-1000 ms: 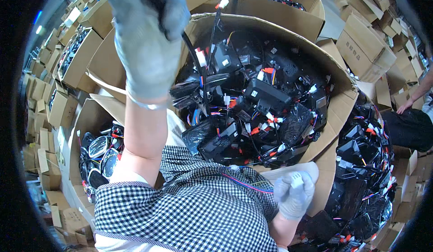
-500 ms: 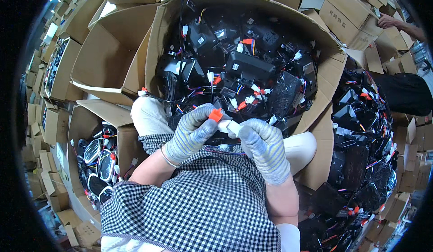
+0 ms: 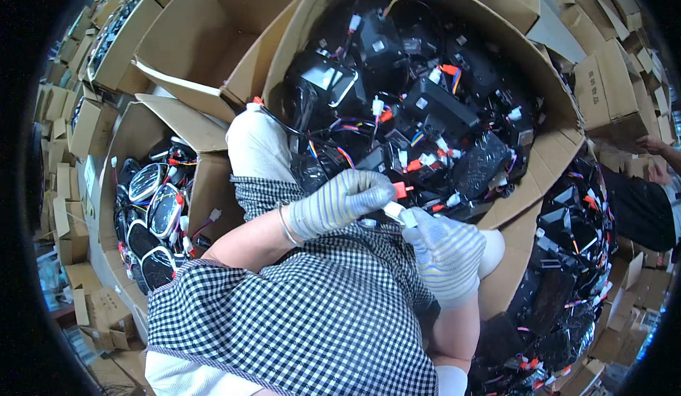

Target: The person connects the wire harness connectors on electronic display units by hand and transfers the units into a cardboard box.

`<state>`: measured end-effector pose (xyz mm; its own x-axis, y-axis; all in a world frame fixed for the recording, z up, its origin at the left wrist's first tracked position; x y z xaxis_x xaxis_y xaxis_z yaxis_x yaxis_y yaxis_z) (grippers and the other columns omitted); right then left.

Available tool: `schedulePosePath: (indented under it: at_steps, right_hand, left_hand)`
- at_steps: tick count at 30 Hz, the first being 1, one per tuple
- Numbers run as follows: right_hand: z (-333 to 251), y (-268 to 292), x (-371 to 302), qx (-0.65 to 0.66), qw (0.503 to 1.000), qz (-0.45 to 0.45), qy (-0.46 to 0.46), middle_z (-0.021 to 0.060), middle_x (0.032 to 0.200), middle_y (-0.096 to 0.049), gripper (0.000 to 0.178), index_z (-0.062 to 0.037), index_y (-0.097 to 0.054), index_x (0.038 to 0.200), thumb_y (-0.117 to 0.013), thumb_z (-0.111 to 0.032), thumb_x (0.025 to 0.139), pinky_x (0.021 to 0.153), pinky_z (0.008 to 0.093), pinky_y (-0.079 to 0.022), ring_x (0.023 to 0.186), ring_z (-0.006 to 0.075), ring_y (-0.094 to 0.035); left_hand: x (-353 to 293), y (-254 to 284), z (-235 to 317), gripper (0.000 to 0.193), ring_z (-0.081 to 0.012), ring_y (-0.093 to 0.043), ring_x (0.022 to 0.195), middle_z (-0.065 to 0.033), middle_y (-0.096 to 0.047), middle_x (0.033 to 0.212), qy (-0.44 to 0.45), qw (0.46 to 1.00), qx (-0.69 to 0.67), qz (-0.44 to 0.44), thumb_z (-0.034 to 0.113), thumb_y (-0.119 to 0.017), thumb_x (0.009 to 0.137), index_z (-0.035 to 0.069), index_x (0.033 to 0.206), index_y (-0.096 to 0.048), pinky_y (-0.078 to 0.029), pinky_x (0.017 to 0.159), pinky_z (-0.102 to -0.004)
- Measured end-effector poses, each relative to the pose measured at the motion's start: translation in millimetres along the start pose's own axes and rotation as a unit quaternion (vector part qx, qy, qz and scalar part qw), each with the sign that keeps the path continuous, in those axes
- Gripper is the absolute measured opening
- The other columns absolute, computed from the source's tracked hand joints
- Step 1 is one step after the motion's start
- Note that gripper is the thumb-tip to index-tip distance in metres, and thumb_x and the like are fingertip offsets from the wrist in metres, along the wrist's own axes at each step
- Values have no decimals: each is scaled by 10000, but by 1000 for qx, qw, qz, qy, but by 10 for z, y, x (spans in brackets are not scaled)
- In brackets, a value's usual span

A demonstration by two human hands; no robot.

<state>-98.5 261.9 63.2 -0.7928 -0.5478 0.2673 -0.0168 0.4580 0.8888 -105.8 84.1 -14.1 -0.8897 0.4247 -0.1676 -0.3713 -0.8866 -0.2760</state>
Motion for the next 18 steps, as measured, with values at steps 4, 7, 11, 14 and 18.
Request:
schedulePosePath:
  at_steps: [4,7,11,14,18]
  right_hand:
    - [75,15,56,13,987,-153,54,76,693,-637,192,-93,-694,870,-640,-261,797,545,356,-456,594,258,-607]
    - [139,-160,-17,6,989,-101,111,49,628,-610,178,-118,-666,860,-610,-279,806,505,356,-450,543,241,-590]
    - [4,-275,11,57,990,-117,46,81,666,-631,201,-97,-662,839,-576,-278,849,519,365,-455,569,263,-601]
    - [-12,-456,-68,153,981,-116,-9,99,672,-624,226,-82,-655,823,-546,-274,874,530,386,-455,577,289,-598]
    - [10,-485,-107,191,970,-146,38,108,708,-616,120,-64,-609,786,-554,-155,841,534,373,-457,583,292,-593]
  left_hand:
    - [-39,-2,-10,324,-25,-474,669,48,-554,713,48,998,36,-8,339,-556,914,37,829,-638,-409,608,-209]
    - [-70,-70,-111,344,-39,-482,640,34,-558,668,77,994,73,20,337,-557,911,26,790,-642,-413,599,-223]
    - [-87,-22,-104,406,-87,-515,610,-27,-590,639,42,987,149,51,374,-489,931,31,793,-656,-433,603,-270]
    - [-131,-7,-170,458,-201,-575,613,-108,-615,678,48,981,184,50,424,-439,937,43,815,-662,-452,625,-315]
    - [-208,1,-309,427,-313,-613,760,-148,-633,776,-3,975,220,26,401,-406,948,60,892,-655,-469,725,-358]
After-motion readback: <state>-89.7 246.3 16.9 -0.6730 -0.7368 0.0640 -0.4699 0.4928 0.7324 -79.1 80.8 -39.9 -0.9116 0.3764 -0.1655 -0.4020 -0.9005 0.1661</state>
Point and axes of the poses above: each hand's wrist, its own x-axis towards the middle knuckle, its own y-axis out of the back of the hand, z = x × y, the point moved 2 cm from there along x, towards the middle knuckle
